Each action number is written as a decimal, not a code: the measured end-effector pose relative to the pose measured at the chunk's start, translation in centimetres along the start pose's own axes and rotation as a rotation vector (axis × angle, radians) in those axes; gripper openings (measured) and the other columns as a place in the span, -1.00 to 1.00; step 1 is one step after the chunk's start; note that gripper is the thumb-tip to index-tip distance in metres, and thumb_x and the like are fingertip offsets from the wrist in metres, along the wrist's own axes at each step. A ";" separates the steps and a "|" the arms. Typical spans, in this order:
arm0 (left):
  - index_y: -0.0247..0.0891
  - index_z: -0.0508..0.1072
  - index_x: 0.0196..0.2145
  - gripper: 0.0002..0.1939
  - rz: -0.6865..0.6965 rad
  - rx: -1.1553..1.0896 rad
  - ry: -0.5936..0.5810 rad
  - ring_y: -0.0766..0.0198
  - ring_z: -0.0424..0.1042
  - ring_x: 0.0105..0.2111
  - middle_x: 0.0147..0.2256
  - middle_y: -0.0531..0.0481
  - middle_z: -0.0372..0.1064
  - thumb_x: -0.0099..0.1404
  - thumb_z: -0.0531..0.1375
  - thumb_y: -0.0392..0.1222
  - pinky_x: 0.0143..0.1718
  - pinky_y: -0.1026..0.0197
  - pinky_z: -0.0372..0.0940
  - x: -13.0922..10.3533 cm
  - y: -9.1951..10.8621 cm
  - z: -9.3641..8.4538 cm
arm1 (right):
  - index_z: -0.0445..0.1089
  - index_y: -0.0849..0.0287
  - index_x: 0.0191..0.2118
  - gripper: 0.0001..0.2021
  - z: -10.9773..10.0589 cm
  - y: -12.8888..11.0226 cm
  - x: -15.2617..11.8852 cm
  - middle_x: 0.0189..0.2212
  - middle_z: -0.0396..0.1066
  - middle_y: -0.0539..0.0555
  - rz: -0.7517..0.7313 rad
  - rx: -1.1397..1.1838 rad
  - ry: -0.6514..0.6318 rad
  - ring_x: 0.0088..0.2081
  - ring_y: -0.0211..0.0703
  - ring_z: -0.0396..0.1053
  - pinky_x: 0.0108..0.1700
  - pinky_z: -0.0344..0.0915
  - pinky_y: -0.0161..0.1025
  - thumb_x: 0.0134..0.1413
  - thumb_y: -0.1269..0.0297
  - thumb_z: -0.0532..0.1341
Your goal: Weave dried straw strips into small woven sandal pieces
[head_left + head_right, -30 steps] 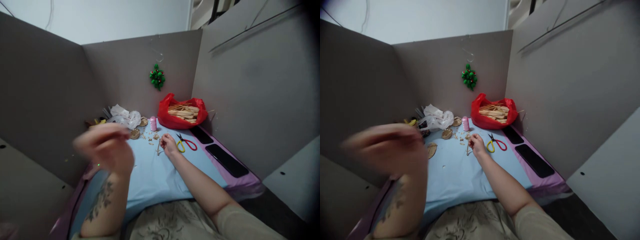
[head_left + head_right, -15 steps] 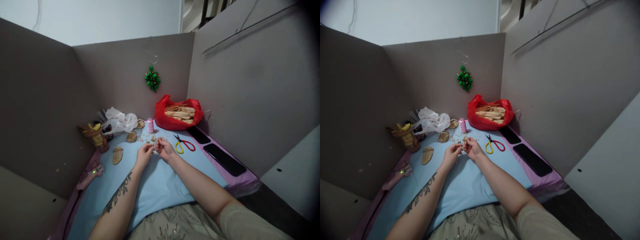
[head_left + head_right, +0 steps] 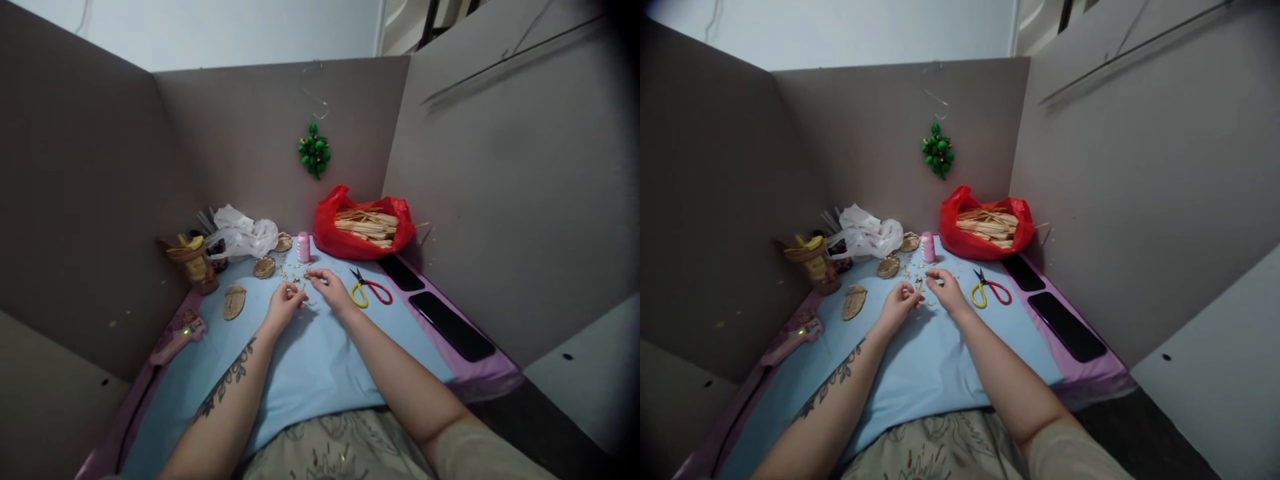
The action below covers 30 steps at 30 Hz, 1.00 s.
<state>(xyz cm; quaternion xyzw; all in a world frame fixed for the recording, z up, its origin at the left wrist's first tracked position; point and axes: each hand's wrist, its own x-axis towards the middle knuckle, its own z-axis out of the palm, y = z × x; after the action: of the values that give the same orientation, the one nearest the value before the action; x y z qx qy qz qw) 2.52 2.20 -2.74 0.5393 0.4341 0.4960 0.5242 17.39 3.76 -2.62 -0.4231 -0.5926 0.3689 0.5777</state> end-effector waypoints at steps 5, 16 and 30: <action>-0.24 0.14 -0.43 -0.66 0.024 -0.031 -0.070 0.44 0.31 -0.64 -0.57 0.10 0.38 0.00 0.25 -0.07 -0.56 0.39 0.14 -0.1 -0.4 0.1 | 0.41 0.19 -0.27 -0.73 0.9 0.4 -0.6 -0.37 0.41 0.05 0.089 0.038 -0.252 -0.34 -0.21 0.32 -0.31 0.22 -0.29 -0.07 0.14 0.20; -0.28 0.26 -0.23 -0.62 -0.028 -0.050 -0.030 0.40 0.35 -0.60 -0.50 0.02 0.43 -0.01 0.23 -0.13 -0.57 0.38 0.16 0.1 -0.2 -0.6 | 0.31 0.20 -0.53 -0.82 0.4 0.3 -0.3 -0.60 0.29 -0.07 0.116 0.084 -0.217 -0.52 -0.31 0.21 -0.42 0.12 -0.35 -0.07 0.20 0.16; -0.34 0.44 -0.34 -0.63 -0.019 -0.083 -0.022 0.40 0.33 -0.58 -0.51 0.02 0.42 -0.02 0.26 0.01 -0.49 0.33 0.23 0.2 -0.5 -0.9 | 0.31 0.21 -0.62 -0.89 -0.1 -1.4 -0.6 -0.67 0.28 -0.05 0.192 0.196 -0.312 -0.58 -0.33 0.18 -0.49 0.09 -0.36 -0.19 0.36 0.12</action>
<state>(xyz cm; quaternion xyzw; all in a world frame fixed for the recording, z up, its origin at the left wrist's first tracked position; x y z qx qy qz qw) 1.72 2.55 -3.27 0.5183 0.4125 0.5025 0.5556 17.32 2.67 -1.53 -0.3572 -0.5933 0.5391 0.4794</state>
